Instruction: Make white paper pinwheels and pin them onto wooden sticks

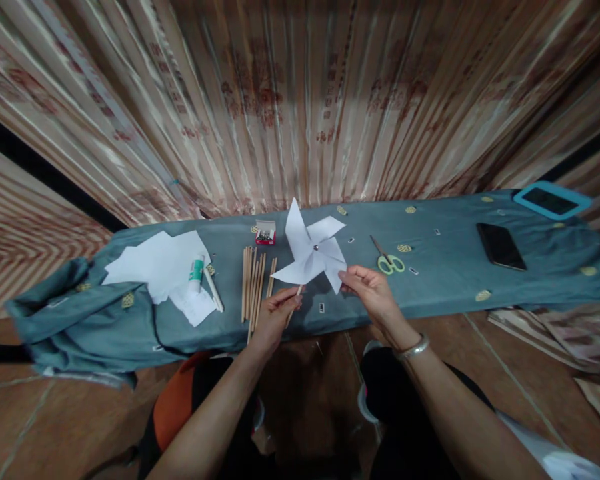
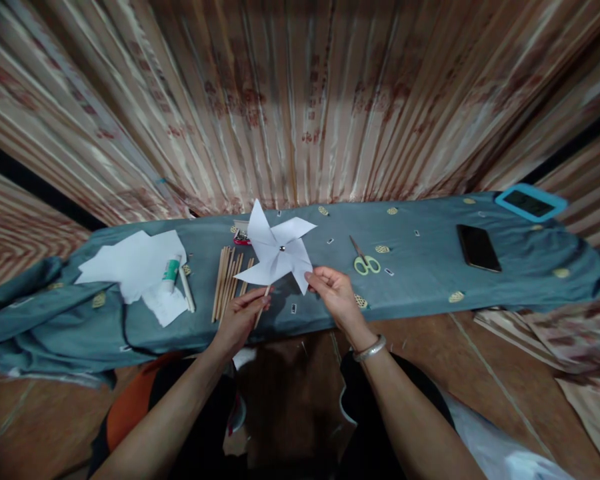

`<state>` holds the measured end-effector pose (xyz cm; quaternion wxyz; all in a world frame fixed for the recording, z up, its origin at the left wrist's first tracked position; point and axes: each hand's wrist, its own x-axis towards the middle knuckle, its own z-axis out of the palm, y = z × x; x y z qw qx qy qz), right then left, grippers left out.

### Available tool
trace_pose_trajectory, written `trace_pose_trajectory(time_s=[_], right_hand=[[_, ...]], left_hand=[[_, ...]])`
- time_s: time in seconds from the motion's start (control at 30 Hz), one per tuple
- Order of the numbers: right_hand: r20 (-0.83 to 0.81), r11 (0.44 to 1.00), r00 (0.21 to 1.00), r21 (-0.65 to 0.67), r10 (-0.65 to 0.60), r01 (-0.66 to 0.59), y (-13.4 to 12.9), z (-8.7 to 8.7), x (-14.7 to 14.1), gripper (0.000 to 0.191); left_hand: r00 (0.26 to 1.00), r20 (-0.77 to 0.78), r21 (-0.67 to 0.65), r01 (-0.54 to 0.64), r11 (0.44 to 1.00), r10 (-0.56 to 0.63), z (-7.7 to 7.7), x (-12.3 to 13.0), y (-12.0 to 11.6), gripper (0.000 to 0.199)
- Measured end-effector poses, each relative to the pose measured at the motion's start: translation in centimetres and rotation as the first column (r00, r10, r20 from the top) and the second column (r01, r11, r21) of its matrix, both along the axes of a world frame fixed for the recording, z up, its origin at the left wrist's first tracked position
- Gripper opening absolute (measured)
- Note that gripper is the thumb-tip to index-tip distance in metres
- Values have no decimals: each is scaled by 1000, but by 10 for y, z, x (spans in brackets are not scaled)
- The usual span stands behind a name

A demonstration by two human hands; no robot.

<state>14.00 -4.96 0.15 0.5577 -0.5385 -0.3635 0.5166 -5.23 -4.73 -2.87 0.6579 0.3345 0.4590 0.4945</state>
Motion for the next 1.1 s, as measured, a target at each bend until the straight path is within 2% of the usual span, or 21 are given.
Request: trace_pose_trajectory(time_s=[0.2,0.4,0.83,1.1], right_hand=[[-63,998,997,-38,46,-49,-4,2,-10,42],[-50,992,992,-36,118,-120,-7,3,-18,41],[9,976,976,8,219,-219,-10,3,-28,37],[10,967,967,11,253,-253,-10,7,-36,35]], left_hand=[[997,-73,80,36,996,-30,-1,-2,0,36],[994,-105,88,46,995,-36,-5,-2,0,37],[992,-109,123,72,990,-59,-10,0,2,34],[988,-95,166,140,976,-126,-10,-1,-1,30]])
